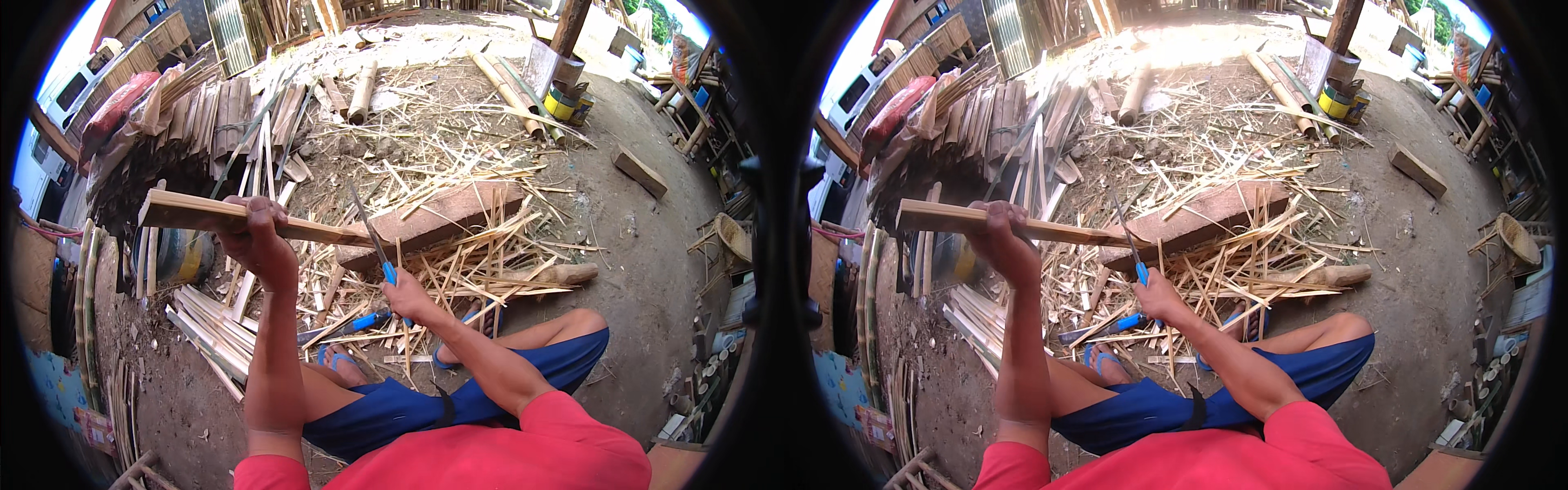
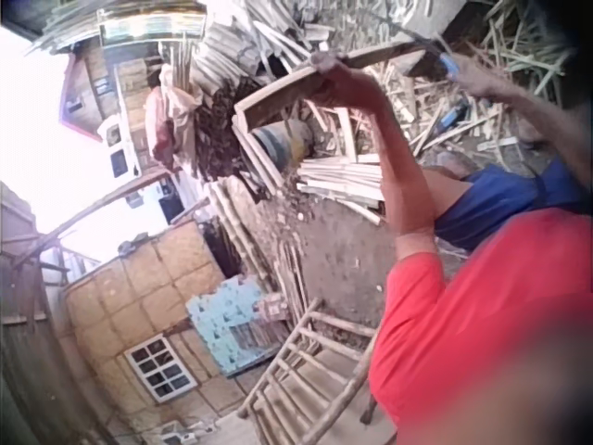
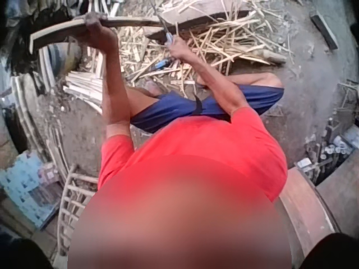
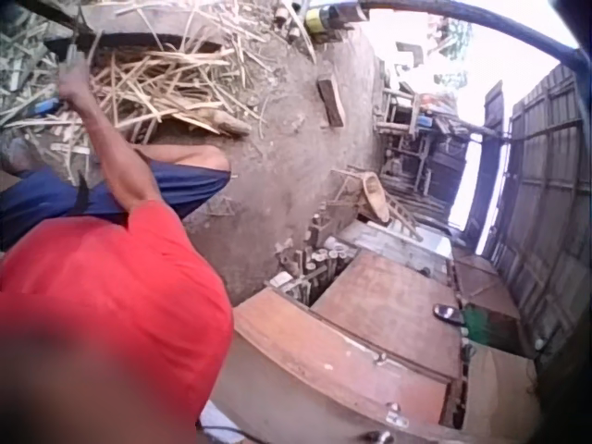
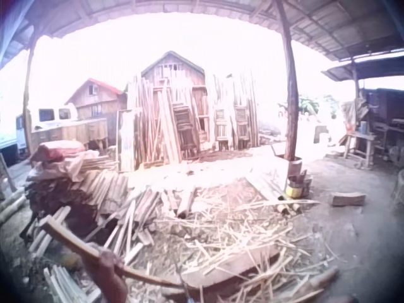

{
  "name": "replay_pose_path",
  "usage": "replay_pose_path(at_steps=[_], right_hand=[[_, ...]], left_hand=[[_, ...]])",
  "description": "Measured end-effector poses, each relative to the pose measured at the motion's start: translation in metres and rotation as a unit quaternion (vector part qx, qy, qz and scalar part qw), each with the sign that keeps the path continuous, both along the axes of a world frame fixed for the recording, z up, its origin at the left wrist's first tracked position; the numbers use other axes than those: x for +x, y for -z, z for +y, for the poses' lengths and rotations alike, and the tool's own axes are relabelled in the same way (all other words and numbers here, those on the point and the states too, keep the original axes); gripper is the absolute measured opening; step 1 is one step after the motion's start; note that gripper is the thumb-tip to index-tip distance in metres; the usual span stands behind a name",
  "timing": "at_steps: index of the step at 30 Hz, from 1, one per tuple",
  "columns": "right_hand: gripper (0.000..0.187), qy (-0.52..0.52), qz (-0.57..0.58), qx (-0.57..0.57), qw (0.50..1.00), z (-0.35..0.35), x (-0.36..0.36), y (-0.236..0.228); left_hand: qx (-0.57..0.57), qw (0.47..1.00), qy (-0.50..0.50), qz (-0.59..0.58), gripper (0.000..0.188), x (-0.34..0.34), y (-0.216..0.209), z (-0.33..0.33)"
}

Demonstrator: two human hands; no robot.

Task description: The person sits on the ground and uses a hand saw to cut and shape a small wooden plank. They repeatedly saw along the edge, then place the plank down and pick up another piece to continue sawing.

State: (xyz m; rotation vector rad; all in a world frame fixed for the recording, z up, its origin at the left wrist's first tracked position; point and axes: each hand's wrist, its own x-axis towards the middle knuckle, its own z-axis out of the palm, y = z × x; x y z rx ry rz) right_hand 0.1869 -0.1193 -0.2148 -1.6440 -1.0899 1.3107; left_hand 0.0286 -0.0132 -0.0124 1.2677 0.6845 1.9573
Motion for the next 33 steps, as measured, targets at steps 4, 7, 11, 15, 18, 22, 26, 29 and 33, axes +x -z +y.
replay_pose_path(at_steps=[4, 7, 11, 15, 18, 22, 26, 29, 33], right_hand=[[0.03, -0.029, -0.12, 0.134, 0.983, -0.031, -0.016, 0.002], [0.034, -0.05, -0.235, 0.174, 0.955, -0.023, -0.004, 0.037], [0.027, 0.028, -0.198, -0.134, 0.971, 0.002, 0.023, 0.059], [0.026, -0.044, -0.158, 0.034, 0.986, -0.005, 0.004, 0.005], [0.025, -0.05, -0.159, 0.136, 0.977, -0.014, -0.021, -0.044], [0.024, -0.024, -0.15, 0.027, 0.988, -0.005, -0.023, -0.055], [0.03, -0.071, -0.14, 0.127, 0.979, -0.013, -0.021, -0.009], [0.03, 0.004, -0.21, 0.062, 0.976, -0.005, -0.015, 0.039], [0.031, 0.031, -0.248, -0.119, 0.961, 0.011, 0.02, 0.094]], left_hand=[[0.016, 1.0, -0.015, 0.011, 0.017, -0.004, 0.014, -0.005], [0.027, 1.0, -0.008, -0.012, 0.015, -0.008, 0.014, -0.002], [0.021, 0.999, -0.01, -0.037, 0.017, -0.01, 0.008, -0.001], [0.01, 0.999, -0.011, -0.035, 0.017, -0.007, 0.007, -0.002], [0.028, 0.999, -0.005, -0.031, 0.016, -0.005, 0.007, -0.003], [0.021, 0.999, -0.022, -0.021, 0.016, -0.005, 0.007, -0.005], [0.004, 0.999, -0.023, -0.037, 0.015, -0.006, 0.008, -0.005], [0.007, 0.999, -0.034, -0.017, 0.014, -0.008, 0.009, -0.003], [-0.007, 0.999, -0.042, 0.028, 0.015, -0.012, 0.009, 0.0]])
